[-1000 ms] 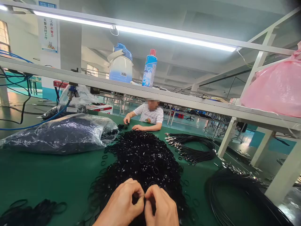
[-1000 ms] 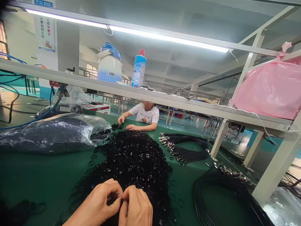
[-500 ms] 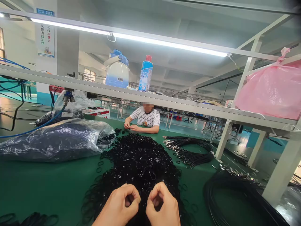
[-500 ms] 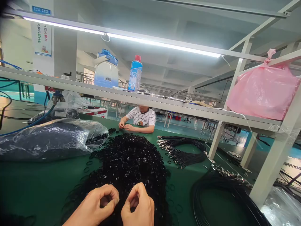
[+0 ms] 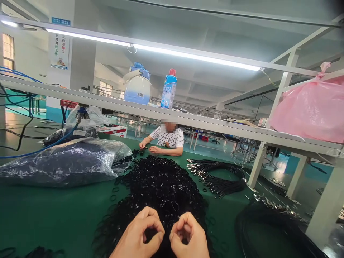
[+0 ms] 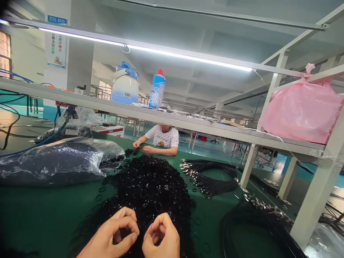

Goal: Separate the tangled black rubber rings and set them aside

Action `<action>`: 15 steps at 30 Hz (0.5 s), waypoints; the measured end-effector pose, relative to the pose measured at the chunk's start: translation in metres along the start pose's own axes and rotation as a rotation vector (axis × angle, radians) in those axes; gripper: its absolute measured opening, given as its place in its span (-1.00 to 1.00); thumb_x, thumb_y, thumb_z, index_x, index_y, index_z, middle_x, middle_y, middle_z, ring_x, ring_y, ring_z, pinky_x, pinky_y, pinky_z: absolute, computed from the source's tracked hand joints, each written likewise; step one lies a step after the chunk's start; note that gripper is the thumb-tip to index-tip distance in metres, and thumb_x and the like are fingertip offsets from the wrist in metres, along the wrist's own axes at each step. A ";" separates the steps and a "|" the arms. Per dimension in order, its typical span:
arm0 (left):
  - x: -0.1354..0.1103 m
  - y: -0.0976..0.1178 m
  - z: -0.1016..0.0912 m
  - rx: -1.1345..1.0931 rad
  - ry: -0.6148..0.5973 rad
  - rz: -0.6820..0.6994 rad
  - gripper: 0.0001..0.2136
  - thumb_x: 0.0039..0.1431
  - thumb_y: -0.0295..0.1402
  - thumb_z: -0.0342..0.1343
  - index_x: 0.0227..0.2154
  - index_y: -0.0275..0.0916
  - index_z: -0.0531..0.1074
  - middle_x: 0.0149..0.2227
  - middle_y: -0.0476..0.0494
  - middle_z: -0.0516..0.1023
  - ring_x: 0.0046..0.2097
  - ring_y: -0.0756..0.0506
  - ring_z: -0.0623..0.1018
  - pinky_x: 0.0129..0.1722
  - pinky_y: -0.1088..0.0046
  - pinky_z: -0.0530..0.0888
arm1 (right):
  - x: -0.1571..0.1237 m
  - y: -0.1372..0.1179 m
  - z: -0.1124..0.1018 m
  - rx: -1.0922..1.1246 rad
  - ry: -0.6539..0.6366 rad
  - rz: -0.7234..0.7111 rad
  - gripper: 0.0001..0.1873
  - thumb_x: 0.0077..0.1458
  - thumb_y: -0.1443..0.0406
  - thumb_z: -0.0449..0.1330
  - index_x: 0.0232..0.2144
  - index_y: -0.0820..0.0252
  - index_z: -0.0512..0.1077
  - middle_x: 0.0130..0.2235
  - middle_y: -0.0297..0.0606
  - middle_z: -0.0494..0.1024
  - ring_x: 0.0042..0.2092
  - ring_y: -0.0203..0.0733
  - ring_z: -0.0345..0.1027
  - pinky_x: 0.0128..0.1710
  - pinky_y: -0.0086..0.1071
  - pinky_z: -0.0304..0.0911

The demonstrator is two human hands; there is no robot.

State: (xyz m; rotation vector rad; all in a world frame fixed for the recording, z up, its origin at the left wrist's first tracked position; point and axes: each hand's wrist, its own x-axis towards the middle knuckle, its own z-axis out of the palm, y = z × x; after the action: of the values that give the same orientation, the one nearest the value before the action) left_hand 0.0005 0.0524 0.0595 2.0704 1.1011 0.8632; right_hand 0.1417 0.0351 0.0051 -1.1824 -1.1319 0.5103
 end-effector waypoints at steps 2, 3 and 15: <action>-0.001 0.000 0.001 0.010 -0.022 -0.025 -0.84 0.00 -0.36 0.00 -0.58 -0.19 0.44 -0.35 -0.03 0.39 -0.32 -0.05 0.40 -0.44 0.53 0.29 | -0.001 0.001 0.002 0.007 -0.003 0.002 -0.80 -0.33 0.36 0.07 -0.58 0.09 0.08 -0.65 -0.49 0.34 -0.62 -0.41 0.06 -0.60 -0.51 0.02; -0.001 -0.001 0.002 0.010 -0.031 -0.034 -0.83 0.01 -0.34 0.00 -0.56 -0.19 0.47 -0.32 -0.04 0.40 -0.31 -0.05 0.41 -0.43 0.52 0.29 | -0.001 0.001 0.003 0.009 -0.008 0.005 -0.80 -0.34 0.36 0.07 -0.58 0.09 0.08 -0.65 -0.49 0.34 -0.62 -0.42 0.05 -0.60 -0.51 0.02; -0.002 0.005 -0.002 0.052 -0.076 0.010 -0.81 -0.01 -0.45 0.00 -0.57 -0.17 0.51 -0.20 -0.03 0.46 -0.26 -0.05 0.43 -0.43 0.54 0.26 | -0.003 -0.004 0.004 0.014 -0.099 0.052 -0.83 -0.35 0.31 0.04 -0.59 0.10 0.08 -0.63 -0.46 0.33 -0.61 -0.42 0.06 -0.58 -0.50 0.02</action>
State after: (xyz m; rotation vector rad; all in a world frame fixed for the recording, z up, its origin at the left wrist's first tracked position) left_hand 0.0001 0.0489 0.0637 2.1353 1.0837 0.7615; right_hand 0.1362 0.0326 0.0072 -1.1880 -1.1820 0.6211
